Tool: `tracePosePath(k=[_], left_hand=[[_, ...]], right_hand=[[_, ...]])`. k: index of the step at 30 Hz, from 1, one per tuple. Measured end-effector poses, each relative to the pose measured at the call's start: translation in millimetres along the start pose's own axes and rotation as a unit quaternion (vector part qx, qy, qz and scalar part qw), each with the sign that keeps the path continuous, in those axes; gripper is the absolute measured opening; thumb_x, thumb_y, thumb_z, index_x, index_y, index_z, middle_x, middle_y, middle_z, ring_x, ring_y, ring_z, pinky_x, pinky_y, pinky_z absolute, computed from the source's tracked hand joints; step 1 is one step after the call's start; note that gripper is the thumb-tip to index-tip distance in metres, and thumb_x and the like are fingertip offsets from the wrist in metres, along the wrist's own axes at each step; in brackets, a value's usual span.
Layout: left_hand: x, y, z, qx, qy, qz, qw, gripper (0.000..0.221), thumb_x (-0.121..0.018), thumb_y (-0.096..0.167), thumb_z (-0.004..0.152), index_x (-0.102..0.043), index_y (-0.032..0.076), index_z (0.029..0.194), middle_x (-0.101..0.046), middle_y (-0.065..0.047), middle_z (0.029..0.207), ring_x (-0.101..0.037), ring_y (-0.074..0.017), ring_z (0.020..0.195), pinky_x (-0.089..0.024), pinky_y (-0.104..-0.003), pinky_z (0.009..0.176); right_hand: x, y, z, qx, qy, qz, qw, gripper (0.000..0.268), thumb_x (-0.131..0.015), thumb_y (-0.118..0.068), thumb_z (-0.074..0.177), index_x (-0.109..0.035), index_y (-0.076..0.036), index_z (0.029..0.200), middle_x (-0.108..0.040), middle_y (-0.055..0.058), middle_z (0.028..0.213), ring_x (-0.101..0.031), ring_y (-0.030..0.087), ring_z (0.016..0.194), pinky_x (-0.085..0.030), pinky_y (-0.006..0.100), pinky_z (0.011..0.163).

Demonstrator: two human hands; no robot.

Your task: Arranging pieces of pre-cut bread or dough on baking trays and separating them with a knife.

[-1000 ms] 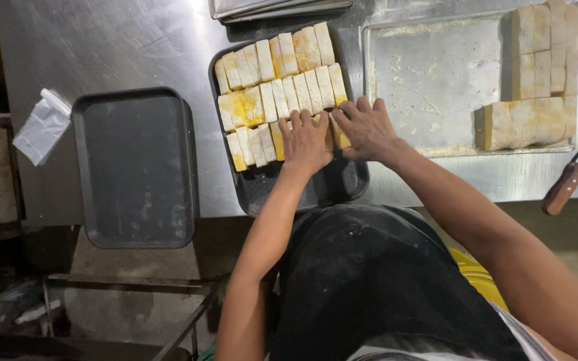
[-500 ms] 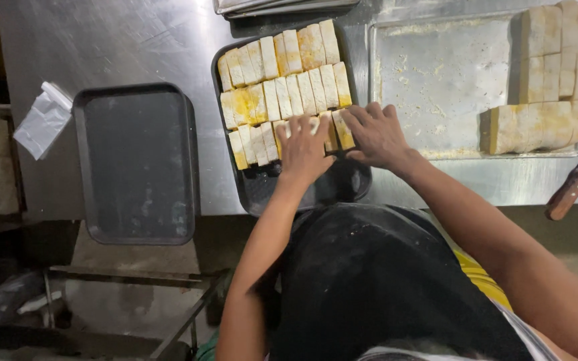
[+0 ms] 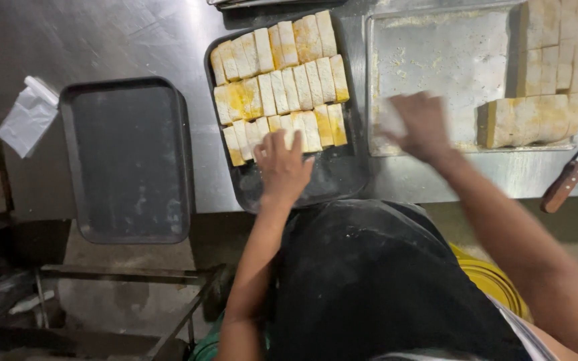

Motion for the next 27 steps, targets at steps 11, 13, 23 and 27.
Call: tracePosePath(k=[11,13,23,27], left_hand=[[-54,58,36,-0.122,0.05,0.076,0.988,0.03,-0.081,0.024,0.082,-0.068,0.013,0.107,-0.053,-0.017,0.129,-0.046,-0.0395,0.128,-0.036,-0.064,0.104],[-46,61,36,-0.127,0.042,0.062,0.989,0.033,-0.082,0.025,0.081,-0.068,0.012,0.108,-0.053,-0.017,0.126,-0.046,-0.0391,0.127,-0.036,-0.062,0.102],[-51,52,28,-0.098,0.012,0.036,0.994,0.046,-0.087,0.035,0.079,-0.069,0.012,0.115,-0.051,-0.016,0.122,-0.044,-0.0359,0.122,-0.034,-0.057,0.097],[-47,51,28,-0.097,0.015,0.031,0.995,0.047,-0.087,0.035,0.079,-0.069,0.013,0.117,-0.05,-0.015,0.123,-0.043,-0.0344,0.123,-0.034,-0.057,0.099]], right_hand=[[56,225,-75,-0.159,-0.022,-0.095,0.982,0.031,-0.074,-0.037,0.095,-0.076,-0.017,0.118,-0.073,0.01,0.112,-0.063,0.036,0.115,-0.052,0.049,0.095],[48,215,-64,-0.187,-0.099,-0.123,0.97,0.033,-0.073,-0.042,0.095,-0.077,-0.018,0.117,-0.071,0.013,0.112,-0.063,0.037,0.113,-0.053,0.05,0.091],[44,136,-43,-0.239,-0.237,-0.117,0.934,0.041,-0.075,-0.036,0.085,-0.074,-0.017,0.121,-0.062,0.02,0.117,-0.061,0.037,0.11,-0.055,0.051,0.082],[14,163,-55,-0.285,-0.237,-0.103,0.923,0.045,-0.071,-0.031,0.092,-0.067,-0.007,0.13,-0.063,0.026,0.116,-0.066,0.039,0.098,-0.061,0.048,0.069]])
Point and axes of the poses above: each hand's wrist, its own z-axis towards the middle knuckle, its own x-axis out of the back of the hand, y = z × x, the point moved 6 cm from there along z, towards the middle knuckle
